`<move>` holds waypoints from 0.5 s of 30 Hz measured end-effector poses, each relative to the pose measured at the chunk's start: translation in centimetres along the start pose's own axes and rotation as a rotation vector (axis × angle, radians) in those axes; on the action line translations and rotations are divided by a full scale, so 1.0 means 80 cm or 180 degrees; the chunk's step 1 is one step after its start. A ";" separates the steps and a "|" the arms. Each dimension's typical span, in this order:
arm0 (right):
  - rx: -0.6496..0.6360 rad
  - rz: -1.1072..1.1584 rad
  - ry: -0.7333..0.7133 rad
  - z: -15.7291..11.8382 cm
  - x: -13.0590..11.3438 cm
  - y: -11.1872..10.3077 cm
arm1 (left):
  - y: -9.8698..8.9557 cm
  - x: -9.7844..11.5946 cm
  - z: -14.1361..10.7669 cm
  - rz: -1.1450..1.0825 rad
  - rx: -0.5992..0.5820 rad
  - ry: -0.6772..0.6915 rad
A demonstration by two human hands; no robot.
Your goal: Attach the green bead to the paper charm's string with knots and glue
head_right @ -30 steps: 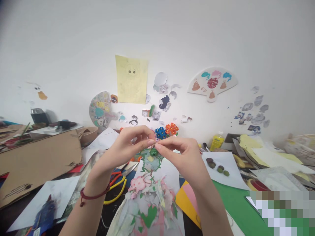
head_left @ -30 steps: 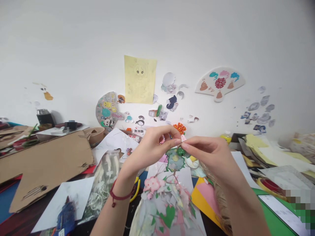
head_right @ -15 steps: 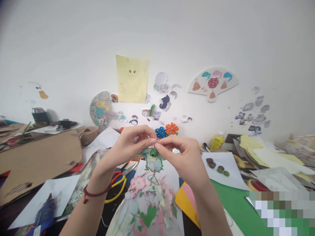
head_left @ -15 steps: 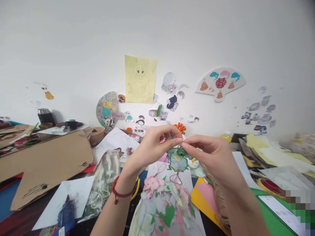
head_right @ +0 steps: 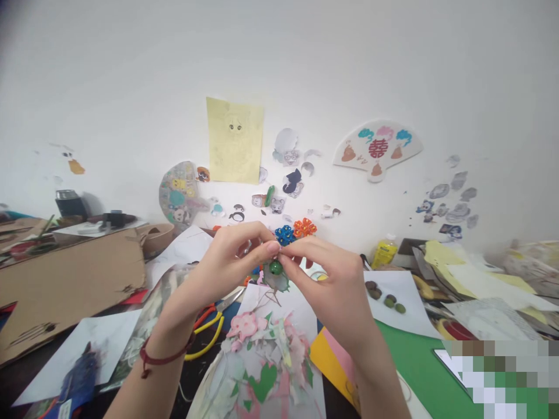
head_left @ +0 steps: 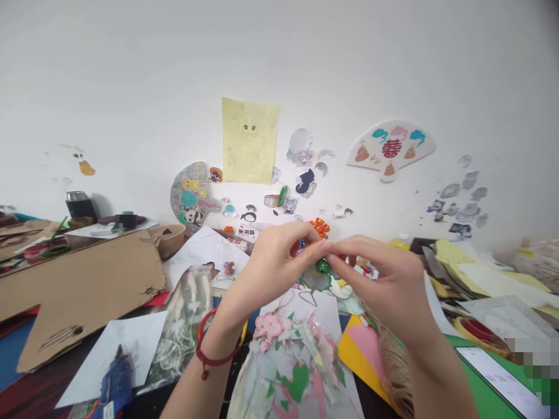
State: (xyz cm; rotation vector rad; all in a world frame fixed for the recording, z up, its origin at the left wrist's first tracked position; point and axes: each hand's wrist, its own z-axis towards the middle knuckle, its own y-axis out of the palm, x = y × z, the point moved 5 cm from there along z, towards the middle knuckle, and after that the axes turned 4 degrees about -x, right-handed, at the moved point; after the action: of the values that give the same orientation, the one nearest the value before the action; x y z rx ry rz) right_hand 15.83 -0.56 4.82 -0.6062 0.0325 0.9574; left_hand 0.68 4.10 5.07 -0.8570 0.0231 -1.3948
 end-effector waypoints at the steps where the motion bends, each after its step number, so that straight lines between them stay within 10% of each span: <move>1: -0.0016 -0.0017 -0.0043 0.000 -0.002 0.001 | 0.001 0.001 0.000 0.0042 -0.0008 -0.0004; 15: -0.0019 0.0016 -0.0009 -0.001 -0.005 -0.005 | 0.005 0.003 0.000 -0.0411 -0.0116 0.0146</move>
State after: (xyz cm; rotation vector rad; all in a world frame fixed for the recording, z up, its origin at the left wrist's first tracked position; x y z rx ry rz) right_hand 15.94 -1.05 5.07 -0.6104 0.0285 0.9635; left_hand 1.08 3.88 4.96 -0.8689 0.0288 -1.5390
